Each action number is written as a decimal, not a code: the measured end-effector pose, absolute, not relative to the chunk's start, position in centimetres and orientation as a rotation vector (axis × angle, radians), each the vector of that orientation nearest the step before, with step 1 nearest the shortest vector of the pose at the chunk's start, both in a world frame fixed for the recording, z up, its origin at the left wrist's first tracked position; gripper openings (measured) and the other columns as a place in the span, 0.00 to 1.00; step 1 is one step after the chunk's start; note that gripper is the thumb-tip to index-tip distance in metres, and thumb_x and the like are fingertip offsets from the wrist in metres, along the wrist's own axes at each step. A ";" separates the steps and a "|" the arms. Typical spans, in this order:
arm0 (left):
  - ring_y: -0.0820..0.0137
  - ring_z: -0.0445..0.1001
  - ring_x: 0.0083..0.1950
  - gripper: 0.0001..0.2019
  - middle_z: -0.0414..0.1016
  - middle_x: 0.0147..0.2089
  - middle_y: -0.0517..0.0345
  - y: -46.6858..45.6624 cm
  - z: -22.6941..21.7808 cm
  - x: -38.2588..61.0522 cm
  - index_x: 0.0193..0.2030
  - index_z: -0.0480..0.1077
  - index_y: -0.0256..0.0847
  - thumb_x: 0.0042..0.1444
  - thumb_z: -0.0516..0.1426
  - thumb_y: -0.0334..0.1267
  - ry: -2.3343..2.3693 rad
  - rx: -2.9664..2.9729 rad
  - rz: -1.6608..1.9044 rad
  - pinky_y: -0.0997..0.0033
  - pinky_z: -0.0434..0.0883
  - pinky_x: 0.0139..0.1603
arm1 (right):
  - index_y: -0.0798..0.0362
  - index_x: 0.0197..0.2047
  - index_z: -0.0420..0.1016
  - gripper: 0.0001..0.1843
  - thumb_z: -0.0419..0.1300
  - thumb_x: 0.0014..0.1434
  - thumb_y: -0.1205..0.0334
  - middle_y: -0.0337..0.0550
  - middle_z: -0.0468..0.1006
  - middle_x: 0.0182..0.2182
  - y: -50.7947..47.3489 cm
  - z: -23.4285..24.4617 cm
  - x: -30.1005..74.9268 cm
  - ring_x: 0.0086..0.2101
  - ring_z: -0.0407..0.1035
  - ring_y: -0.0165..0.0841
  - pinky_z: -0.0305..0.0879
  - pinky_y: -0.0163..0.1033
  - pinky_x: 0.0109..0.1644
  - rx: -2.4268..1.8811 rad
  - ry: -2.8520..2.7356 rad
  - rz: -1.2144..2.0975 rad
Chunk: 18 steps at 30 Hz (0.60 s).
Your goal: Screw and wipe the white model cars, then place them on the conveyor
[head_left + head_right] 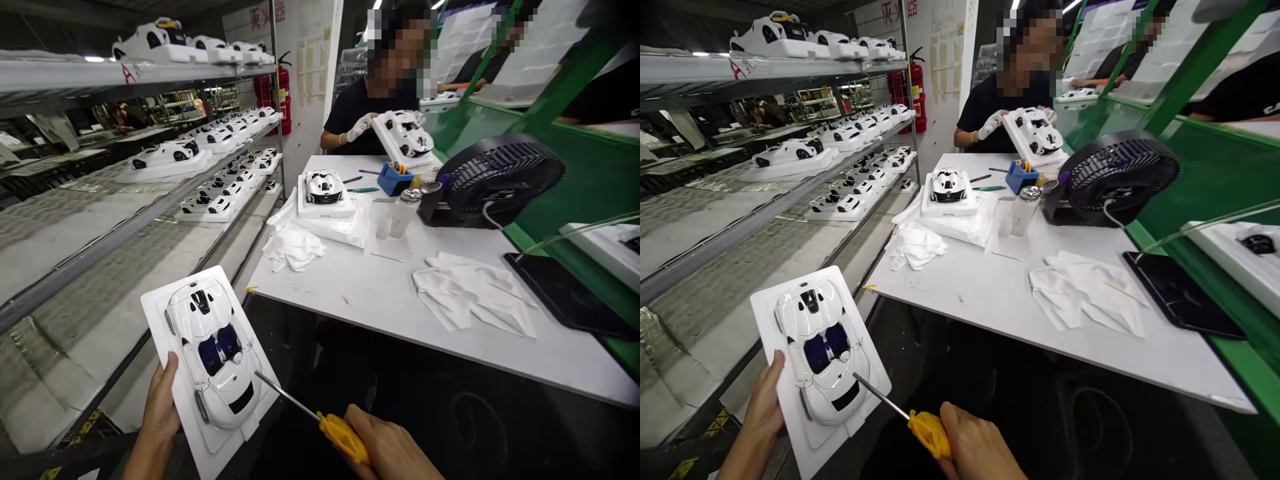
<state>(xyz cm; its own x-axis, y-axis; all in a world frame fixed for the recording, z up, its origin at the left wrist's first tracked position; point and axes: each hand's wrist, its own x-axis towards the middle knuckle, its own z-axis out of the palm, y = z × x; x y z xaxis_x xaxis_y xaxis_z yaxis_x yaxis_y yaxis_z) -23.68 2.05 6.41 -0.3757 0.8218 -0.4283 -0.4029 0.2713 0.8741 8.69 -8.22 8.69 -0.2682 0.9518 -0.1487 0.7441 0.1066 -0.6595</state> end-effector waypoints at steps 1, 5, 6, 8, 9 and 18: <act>0.60 0.71 0.51 0.26 0.80 0.37 0.61 2.1 6.0 -24.4 0.52 0.68 0.44 0.46 0.61 0.48 1.439 0.423 1.384 0.68 0.72 0.50 | 0.50 0.33 0.64 0.07 0.55 0.50 0.71 0.40 0.74 0.30 -8.0 8.1 8.0 0.28 0.71 0.34 0.60 0.34 0.28 -1.690 -2.136 0.891; 0.60 0.73 0.49 0.27 0.79 0.41 0.60 2.4 4.1 -26.0 0.53 0.67 0.45 0.45 0.62 0.47 1.478 0.444 1.358 0.66 0.71 0.50 | 0.52 0.33 0.64 0.12 0.57 0.46 0.76 0.43 0.75 0.32 -7.0 7.3 6.0 0.30 0.72 0.37 0.62 0.37 0.31 -1.759 -2.287 0.817; 0.59 0.72 0.49 0.27 0.79 0.42 0.59 2.4 3.7 -26.1 0.53 0.67 0.45 0.45 0.62 0.48 1.481 0.453 1.342 0.65 0.71 0.51 | 0.53 0.33 0.64 0.11 0.57 0.46 0.76 0.43 0.75 0.32 -6.7 7.4 5.7 0.30 0.72 0.38 0.62 0.37 0.30 -1.768 -2.311 0.807; 0.58 0.71 0.51 0.28 0.77 0.46 0.57 2.5 3.0 -26.1 0.54 0.66 0.45 0.45 0.61 0.48 1.486 0.466 1.312 0.64 0.71 0.51 | 0.53 0.33 0.64 0.11 0.58 0.47 0.75 0.44 0.75 0.32 -6.3 7.8 5.1 0.30 0.72 0.38 0.62 0.36 0.30 -1.782 -2.339 0.772; 0.58 0.71 0.52 0.28 0.76 0.48 0.56 2.5 2.8 -26.1 0.55 0.65 0.45 0.45 0.61 0.49 1.488 0.472 1.299 0.63 0.70 0.52 | 0.53 0.33 0.64 0.10 0.58 0.47 0.74 0.44 0.76 0.32 -6.1 7.9 4.9 0.30 0.72 0.38 0.62 0.36 0.30 -1.789 -2.353 0.754; 0.58 0.70 0.52 0.29 0.76 0.48 0.57 2.8 1.8 -25.7 0.56 0.64 0.49 0.46 0.61 0.49 1.493 0.506 1.235 0.58 0.66 0.56 | 0.57 0.36 0.66 0.07 0.59 0.52 0.72 0.47 0.75 0.31 -3.9 7.5 4.6 0.29 0.72 0.38 0.62 0.37 0.29 -1.852 -2.416 0.633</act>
